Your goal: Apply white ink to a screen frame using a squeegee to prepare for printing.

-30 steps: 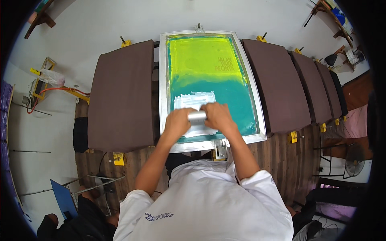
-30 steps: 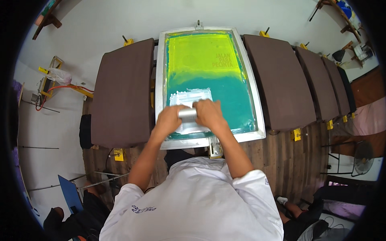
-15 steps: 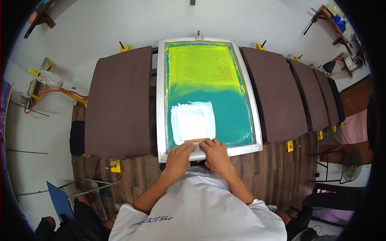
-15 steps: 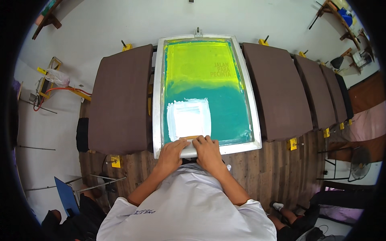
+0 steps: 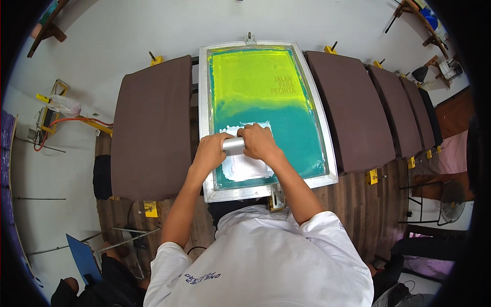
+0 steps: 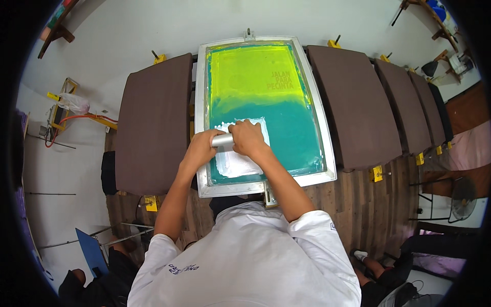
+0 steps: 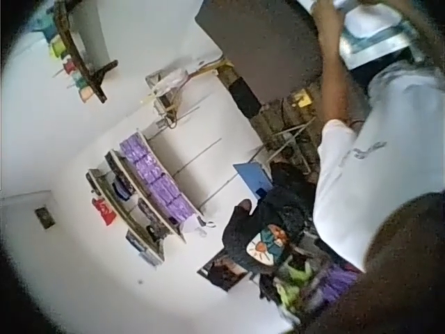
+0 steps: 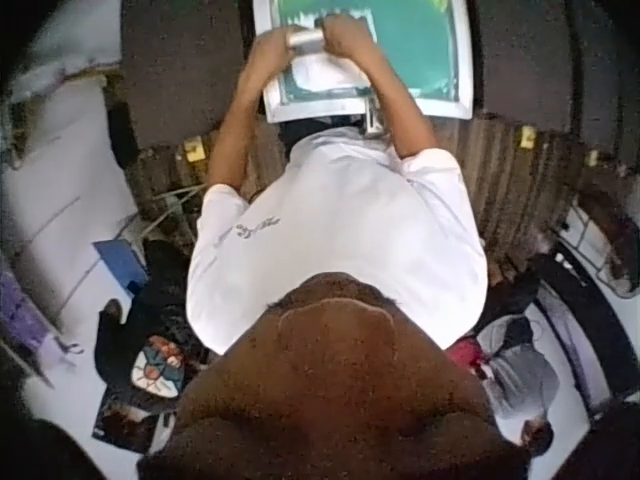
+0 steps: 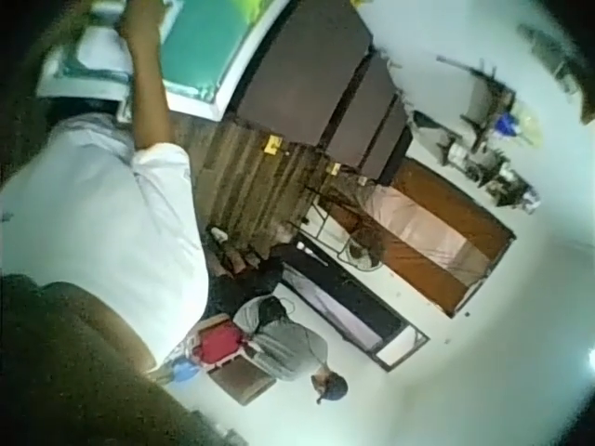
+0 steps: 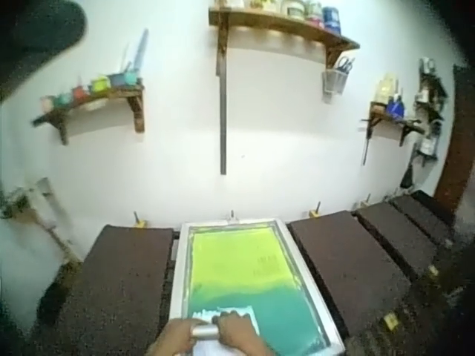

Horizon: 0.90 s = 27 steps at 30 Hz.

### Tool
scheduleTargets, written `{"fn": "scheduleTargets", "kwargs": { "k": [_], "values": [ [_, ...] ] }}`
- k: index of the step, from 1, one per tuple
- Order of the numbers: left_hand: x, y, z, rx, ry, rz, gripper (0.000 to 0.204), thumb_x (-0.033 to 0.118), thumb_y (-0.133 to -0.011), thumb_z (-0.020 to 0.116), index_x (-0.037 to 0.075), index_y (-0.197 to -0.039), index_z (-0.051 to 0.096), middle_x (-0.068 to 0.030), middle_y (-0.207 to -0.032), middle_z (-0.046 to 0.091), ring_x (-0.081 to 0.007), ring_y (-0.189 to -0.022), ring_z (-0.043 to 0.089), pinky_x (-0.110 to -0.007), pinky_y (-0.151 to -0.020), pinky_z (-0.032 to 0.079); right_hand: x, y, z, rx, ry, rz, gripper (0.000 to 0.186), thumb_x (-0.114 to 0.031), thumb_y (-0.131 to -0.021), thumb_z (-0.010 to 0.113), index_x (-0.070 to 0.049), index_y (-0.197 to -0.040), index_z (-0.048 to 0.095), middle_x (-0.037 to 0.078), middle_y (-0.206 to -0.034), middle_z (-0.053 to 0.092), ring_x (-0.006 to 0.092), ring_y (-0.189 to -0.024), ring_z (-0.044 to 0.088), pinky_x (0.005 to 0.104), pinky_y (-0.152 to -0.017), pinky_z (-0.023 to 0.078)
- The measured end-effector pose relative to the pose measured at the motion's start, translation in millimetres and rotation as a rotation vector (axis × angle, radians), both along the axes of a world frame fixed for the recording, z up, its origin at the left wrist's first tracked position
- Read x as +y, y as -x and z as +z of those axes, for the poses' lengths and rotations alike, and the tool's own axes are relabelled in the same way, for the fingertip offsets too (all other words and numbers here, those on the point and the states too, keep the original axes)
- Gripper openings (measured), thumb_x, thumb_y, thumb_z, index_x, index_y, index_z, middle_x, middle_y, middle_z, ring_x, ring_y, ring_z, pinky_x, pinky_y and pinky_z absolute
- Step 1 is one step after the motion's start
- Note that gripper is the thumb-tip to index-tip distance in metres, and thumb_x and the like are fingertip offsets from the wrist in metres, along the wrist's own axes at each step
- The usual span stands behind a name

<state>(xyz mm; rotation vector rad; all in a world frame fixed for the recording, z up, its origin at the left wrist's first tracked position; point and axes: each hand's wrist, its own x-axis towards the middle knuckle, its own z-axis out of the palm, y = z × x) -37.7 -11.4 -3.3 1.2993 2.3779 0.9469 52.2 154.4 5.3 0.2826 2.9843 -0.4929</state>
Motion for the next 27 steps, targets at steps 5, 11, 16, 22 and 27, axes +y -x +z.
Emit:
{"fn": "scheduleTargets", "kwargs": {
  "k": [5, 11, 16, 22, 27],
  "values": [
    [-6, -18, -4, 0.016, 0.042, -0.012, 0.046, -0.015, -0.066, 0.057, 0.002, -0.108, 0.068, -0.0213, -0.101, 0.068, -0.0413, -0.096, 0.064, -0.046, -0.087, 0.050, -6, -20, -9, 0.057, 0.056, 0.016, 0.029, -0.010, -0.070, 0.074, -0.009, -0.098, 0.071, 0.010, -0.098, 0.069, 0.0314, -0.098, 0.064, 0.0498, -0.077, 0.053],
    [-36, -77, 2, 0.021, 0.019, -0.062, 0.045, -0.012, -0.064, 0.064, 0.004, -0.106, 0.065, -0.0151, -0.096, 0.065, -0.0360, -0.091, 0.061, -0.046, -0.083, 0.046, -33, -80, 5, -0.043, 0.065, 0.051, 0.042, -0.008, -0.064, 0.076, -0.009, -0.104, 0.066, 0.007, -0.102, 0.065, 0.0300, -0.100, 0.061, 0.0465, -0.077, 0.047],
    [-31, -89, 22, -0.094, 0.122, -0.051, 0.048, -0.012, -0.068, 0.060, 0.004, -0.114, 0.067, -0.0152, -0.107, 0.068, -0.0375, -0.102, 0.062, -0.045, -0.090, 0.047, -26, -93, 23, -0.069, 0.091, 0.055, 0.040, -0.007, -0.064, 0.075, -0.010, -0.103, 0.068, 0.007, -0.099, 0.067, 0.0301, -0.096, 0.063, 0.0458, -0.078, 0.046],
    [19, -39, 1, 0.035, -0.143, -0.090, 0.043, -0.014, -0.069, 0.058, 0.000, -0.108, 0.069, -0.0176, -0.105, 0.070, -0.0387, -0.099, 0.064, -0.046, -0.090, 0.048, -6, -65, 17, 0.043, 0.009, -0.103, 0.036, -0.001, -0.067, 0.069, -0.008, -0.102, 0.067, 0.009, -0.098, 0.066, 0.0322, -0.096, 0.062, 0.0479, -0.077, 0.046],
    [-10, -64, -30, 0.127, -0.087, -0.078, 0.052, -0.015, -0.066, 0.062, 0.004, -0.115, 0.065, -0.0146, -0.121, 0.063, -0.0338, -0.117, 0.058, -0.045, -0.100, 0.044, -33, -86, -33, 0.225, -0.069, -0.089, 0.046, 0.001, -0.067, 0.066, -0.007, -0.112, 0.057, 0.013, -0.117, 0.056, 0.0339, -0.108, 0.056, 0.0476, -0.078, 0.045]
  ]
}}
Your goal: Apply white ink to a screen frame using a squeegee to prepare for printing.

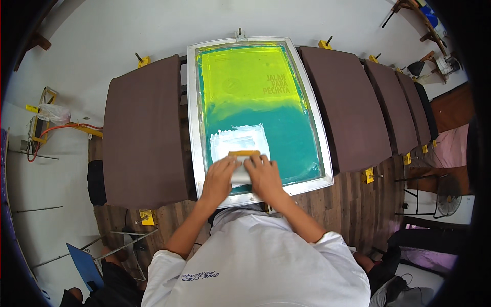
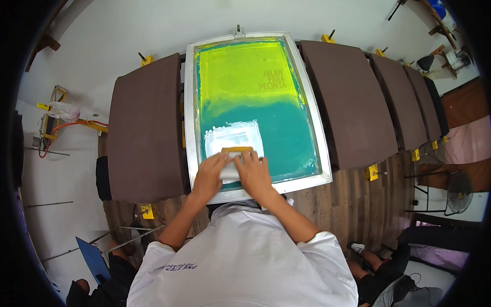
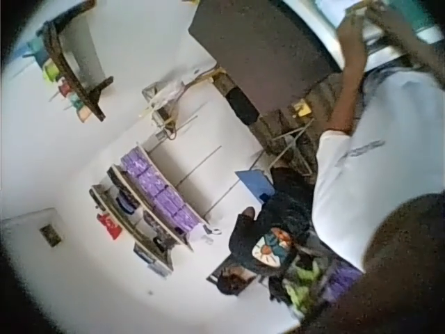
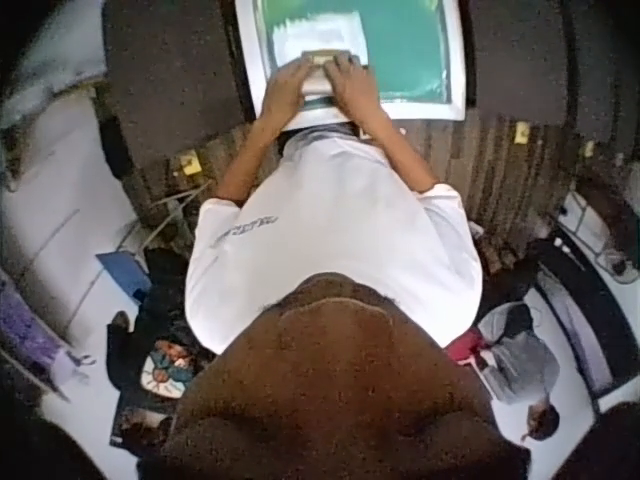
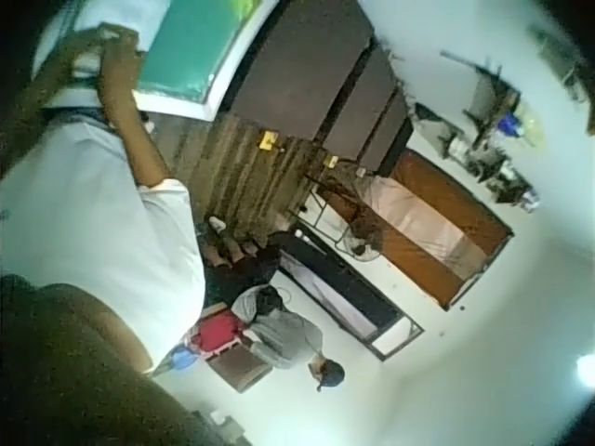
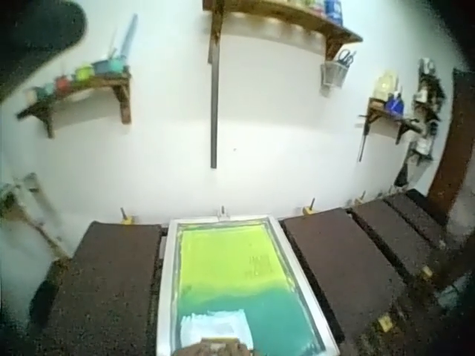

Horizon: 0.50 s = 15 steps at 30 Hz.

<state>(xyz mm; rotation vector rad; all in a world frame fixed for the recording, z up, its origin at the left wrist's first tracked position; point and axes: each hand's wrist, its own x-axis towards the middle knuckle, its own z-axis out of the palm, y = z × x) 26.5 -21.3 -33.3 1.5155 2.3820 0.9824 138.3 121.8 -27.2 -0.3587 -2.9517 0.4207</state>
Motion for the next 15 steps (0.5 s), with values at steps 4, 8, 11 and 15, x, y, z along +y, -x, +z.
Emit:
{"fn": "scheduleTargets", "kwargs": {
  "k": [4, 8, 11, 15],
  "values": [
    [-29, -32, 23, -0.038, 0.096, 0.055, 0.057, -0.014, -0.063, 0.065, 0.003, -0.117, 0.065, -0.0138, -0.124, 0.061, -0.0331, -0.121, 0.055, -0.044, -0.105, 0.041, -21, -24, 16, -0.055, 0.087, 0.078, 0.048, -0.001, -0.068, 0.068, -0.007, -0.115, 0.058, 0.013, -0.121, 0.056, 0.0336, -0.112, 0.054, 0.0475, -0.081, 0.045],
    [-19, -19, 40, -0.105, 0.105, 0.054, 0.058, -0.014, -0.063, 0.064, 0.001, -0.119, 0.064, -0.0162, -0.122, 0.061, -0.0348, -0.120, 0.056, -0.045, -0.105, 0.041, 1, -3, 39, -0.231, 0.122, 0.111, 0.048, 0.000, -0.067, 0.069, -0.009, -0.113, 0.061, 0.008, -0.114, 0.061, 0.0306, -0.109, 0.057, 0.0472, -0.080, 0.046],
    [7, 13, 29, -0.030, -0.035, 0.051, 0.048, -0.015, -0.065, 0.062, -0.001, -0.111, 0.066, -0.0185, -0.119, 0.065, -0.0374, -0.115, 0.060, -0.046, -0.101, 0.045, 21, 27, 44, -0.113, 0.083, 0.071, 0.034, 0.000, -0.068, 0.070, -0.008, -0.100, 0.064, 0.010, -0.104, 0.064, 0.0320, -0.102, 0.060, 0.0493, -0.080, 0.047],
    [25, 31, 21, -0.214, 0.014, 0.073, 0.045, -0.015, -0.067, 0.058, -0.002, -0.110, 0.065, -0.0191, -0.114, 0.067, -0.0381, -0.107, 0.063, -0.044, -0.096, 0.049, 36, 44, 32, -0.161, 0.146, 0.017, 0.041, 0.004, -0.067, 0.067, -0.008, -0.106, 0.064, 0.012, -0.105, 0.063, 0.0360, -0.101, 0.058, 0.0493, -0.079, 0.049]
  ]
}}
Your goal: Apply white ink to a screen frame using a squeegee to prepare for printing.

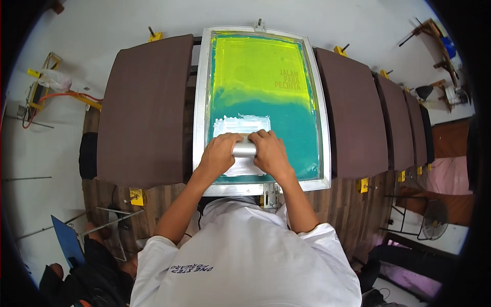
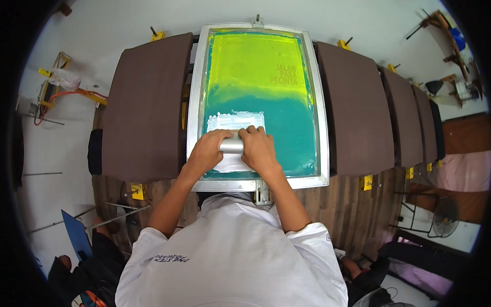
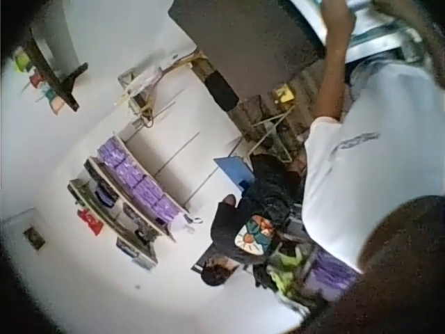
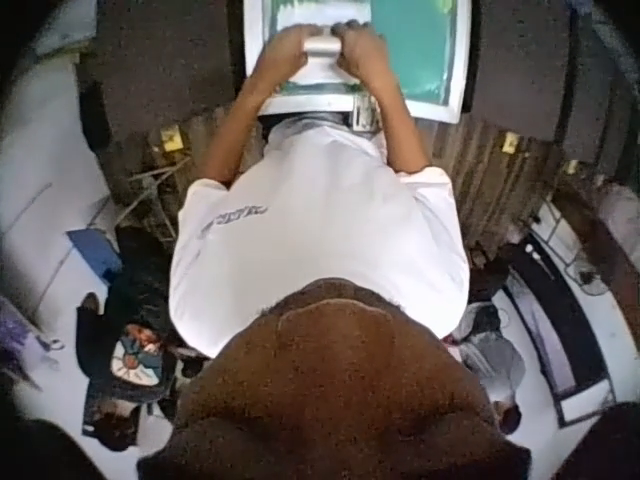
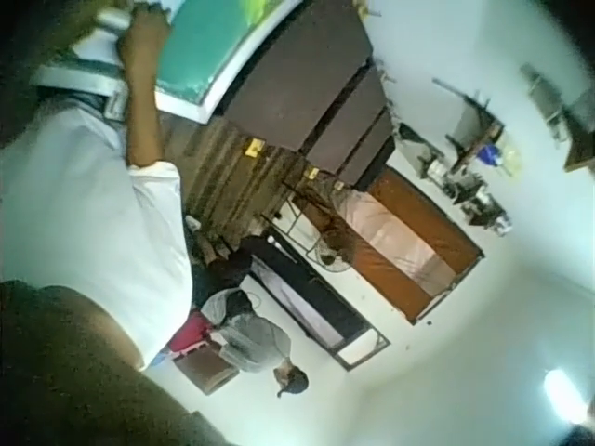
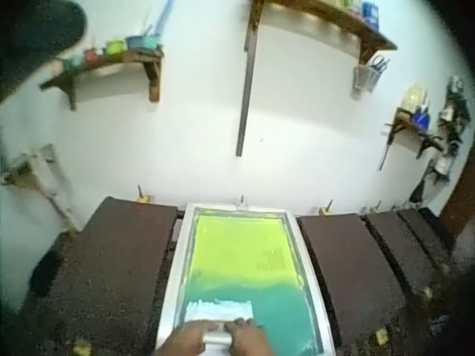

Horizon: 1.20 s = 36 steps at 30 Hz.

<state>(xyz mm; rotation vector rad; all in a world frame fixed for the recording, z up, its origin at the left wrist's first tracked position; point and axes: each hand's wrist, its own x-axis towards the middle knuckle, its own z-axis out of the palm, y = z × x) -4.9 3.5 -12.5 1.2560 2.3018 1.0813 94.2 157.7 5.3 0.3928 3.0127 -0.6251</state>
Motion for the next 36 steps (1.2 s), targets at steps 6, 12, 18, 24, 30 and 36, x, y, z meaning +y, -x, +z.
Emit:
{"fn": "scheduleTargets", "kwargs": {
  "k": [6, 12, 18, 24, 30, 36],
  "values": [
    [-39, -58, 2, 0.134, 0.108, -0.050, 0.044, -0.008, -0.072, 0.063, 0.003, -0.114, 0.062, -0.0173, -0.122, 0.062, -0.0365, -0.112, 0.060, -0.046, -0.100, 0.044, -36, -58, 4, -0.024, 0.035, 0.037, 0.063, 0.004, -0.057, 0.073, -0.005, -0.118, 0.060, 0.015, -0.122, 0.059, 0.0373, -0.109, 0.055, 0.0472, -0.085, 0.049],
    [-44, -69, 15, 0.020, 0.230, -0.110, 0.052, -0.003, -0.070, 0.069, 0.002, -0.121, 0.061, -0.0174, -0.126, 0.061, -0.0338, -0.121, 0.057, -0.045, -0.102, 0.044, -36, -67, 18, -0.099, 0.101, 0.080, 0.057, 0.004, -0.059, 0.072, -0.005, -0.115, 0.065, 0.014, -0.115, 0.064, 0.0362, -0.106, 0.058, 0.0467, -0.085, 0.049],
    [12, 12, 8, -0.007, 0.105, -0.008, 0.037, -0.009, -0.077, 0.055, 0.005, -0.108, 0.071, -0.0219, -0.100, 0.070, -0.0391, -0.095, 0.067, -0.046, -0.084, 0.054, 19, 20, 10, -0.053, -0.002, 0.094, 0.039, 0.001, -0.067, 0.068, -0.008, -0.105, 0.071, 0.014, -0.101, 0.069, 0.0377, -0.096, 0.064, 0.0481, -0.080, 0.054],
    [19, 15, -10, 0.005, 0.078, -0.004, 0.038, -0.009, -0.078, 0.055, 0.006, -0.109, 0.071, -0.0246, -0.094, 0.070, -0.0416, -0.088, 0.068, -0.048, -0.083, 0.054, 29, 24, -6, -0.006, 0.077, 0.079, 0.031, -0.001, -0.065, 0.067, -0.004, -0.095, 0.071, 0.019, -0.093, 0.068, 0.0399, -0.092, 0.063, 0.0464, -0.082, 0.053],
    [-23, -45, 4, -0.099, 0.117, -0.005, 0.033, -0.009, -0.078, 0.057, 0.000, -0.108, 0.067, -0.0228, -0.103, 0.068, -0.0416, -0.094, 0.066, -0.049, -0.084, 0.054, -14, -38, -4, -0.035, 0.111, 0.056, 0.040, -0.002, -0.059, 0.074, -0.004, -0.098, 0.069, 0.016, -0.099, 0.066, 0.0368, -0.094, 0.061, 0.0466, -0.081, 0.054],
    [-33, -50, 20, -0.262, 0.238, -0.083, 0.033, -0.005, -0.075, 0.062, 0.004, -0.106, 0.069, -0.0213, -0.097, 0.070, -0.0415, -0.093, 0.067, -0.049, -0.085, 0.054, -17, -46, 17, -0.159, 0.183, 0.091, 0.042, 0.001, -0.061, 0.065, -0.003, -0.102, 0.071, 0.018, -0.098, 0.069, 0.0388, -0.094, 0.064, 0.0455, -0.083, 0.054]
  ]
}}
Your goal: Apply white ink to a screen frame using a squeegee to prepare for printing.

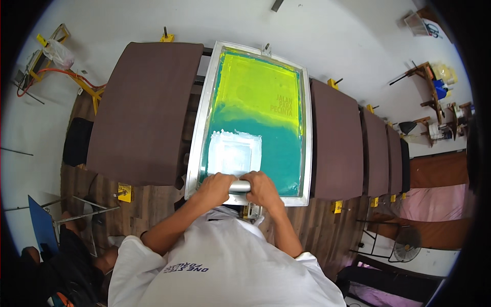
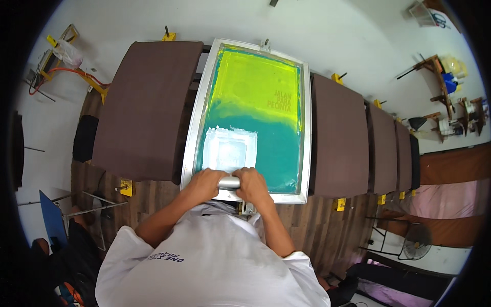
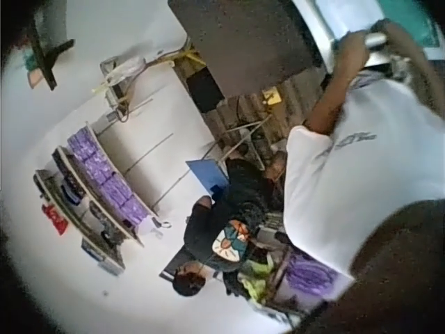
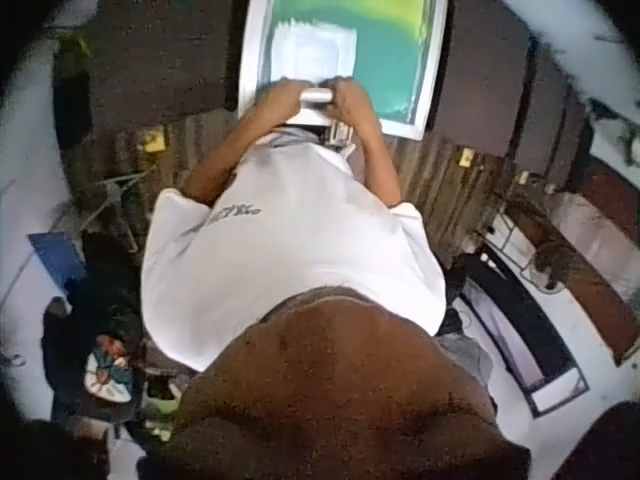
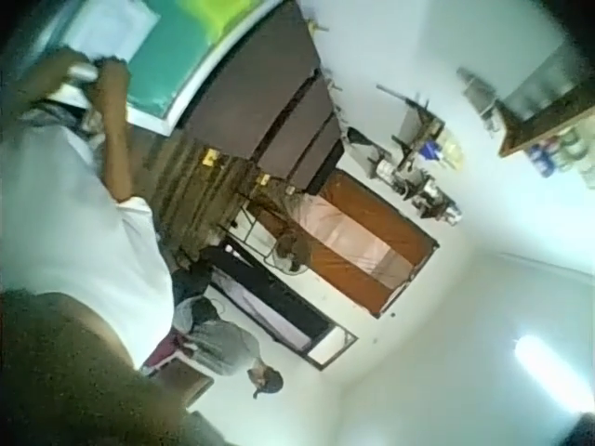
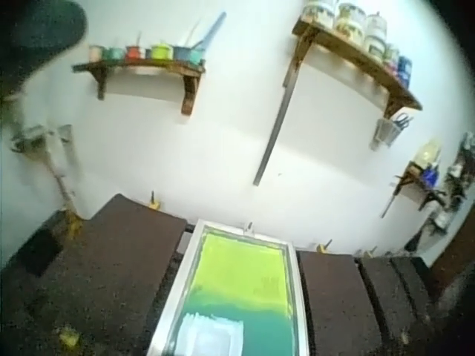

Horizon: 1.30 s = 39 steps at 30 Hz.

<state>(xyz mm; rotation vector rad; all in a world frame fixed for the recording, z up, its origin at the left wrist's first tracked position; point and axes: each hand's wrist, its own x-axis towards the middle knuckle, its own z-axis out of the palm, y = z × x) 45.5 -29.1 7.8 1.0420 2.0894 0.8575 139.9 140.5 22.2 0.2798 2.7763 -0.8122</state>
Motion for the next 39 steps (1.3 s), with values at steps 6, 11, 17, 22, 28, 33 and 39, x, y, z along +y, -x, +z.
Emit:
{"fn": "scheduleTargets", "kwargs": {
  "k": [6, 11, 17, 22, 28, 33, 39],
  "values": [
    [42, 59, -26, 0.218, -0.142, 0.121, 0.025, -0.004, -0.080, 0.058, 0.004, -0.101, 0.070, -0.0238, -0.096, 0.070, -0.0393, -0.092, 0.069, -0.047, -0.081, 0.056, 27, 60, -11, 0.123, -0.193, -0.022, 0.042, -0.001, -0.063, 0.067, -0.005, -0.105, 0.071, 0.017, -0.102, 0.070, 0.0377, -0.096, 0.065, 0.0453, -0.084, 0.054],
    [31, 39, -40, 0.194, -0.160, 0.170, 0.036, -0.008, -0.078, 0.058, 0.000, -0.112, 0.069, -0.0209, -0.110, 0.069, -0.0397, -0.102, 0.066, -0.046, -0.088, 0.053, 17, 42, -29, 0.196, -0.105, -0.061, 0.046, 0.003, -0.060, 0.064, -0.002, -0.105, 0.069, 0.019, -0.102, 0.068, 0.0410, -0.096, 0.062, 0.0453, -0.089, 0.051],
    [1, 2, -25, 0.109, -0.109, 0.092, 0.033, -0.008, -0.078, 0.059, 0.001, -0.109, 0.069, -0.0211, -0.108, 0.069, -0.0395, -0.098, 0.066, -0.047, -0.086, 0.054, -11, 0, -18, 0.158, -0.011, -0.074, 0.047, 0.005, -0.058, 0.062, 0.000, -0.105, 0.069, 0.021, -0.100, 0.068, 0.0415, -0.095, 0.061, 0.0454, -0.088, 0.051],
    [-9, -7, -22, 0.076, -0.029, -0.004, 0.033, -0.005, -0.074, 0.062, 0.003, -0.104, 0.071, -0.0209, -0.095, 0.071, -0.0401, -0.092, 0.068, -0.047, -0.086, 0.054, -13, -14, -9, 0.108, 0.010, -0.024, 0.045, 0.003, -0.057, 0.062, -0.001, -0.101, 0.071, 0.021, -0.098, 0.069, 0.0420, -0.093, 0.063, 0.0461, -0.087, 0.051],
    [31, 54, -17, 0.146, -0.098, 0.073, 0.023, -0.001, -0.077, 0.063, 0.005, -0.096, 0.071, -0.0214, -0.090, 0.071, -0.0403, -0.090, 0.069, -0.049, -0.080, 0.055, 26, 56, -4, 0.069, -0.189, 0.016, 0.036, -0.005, -0.067, 0.069, -0.010, -0.103, 0.072, 0.018, -0.093, 0.071, 0.0378, -0.087, 0.069, 0.0467, -0.076, 0.056],
    [19, 31, -36, 0.276, -0.260, 0.138, 0.039, -0.009, -0.077, 0.055, 0.000, -0.113, 0.067, -0.0215, -0.115, 0.067, -0.0389, -0.104, 0.065, -0.045, -0.089, 0.053, 14, 38, -23, 0.192, -0.173, -0.005, 0.049, 0.002, -0.062, 0.070, -0.009, -0.109, 0.066, 0.014, -0.106, 0.066, 0.0390, -0.097, 0.062, 0.0463, -0.080, 0.054],
    [-22, -33, -32, 0.415, -0.288, 0.049, 0.041, -0.010, -0.077, 0.058, -0.005, -0.117, 0.064, -0.0269, -0.122, 0.063, -0.0424, -0.114, 0.061, -0.046, -0.093, 0.051, -34, -33, -16, 0.216, -0.128, -0.088, 0.059, 0.007, -0.057, 0.068, -0.006, -0.114, 0.063, 0.015, -0.113, 0.063, 0.0393, -0.104, 0.058, 0.0449, -0.089, 0.052]
  ]
}}
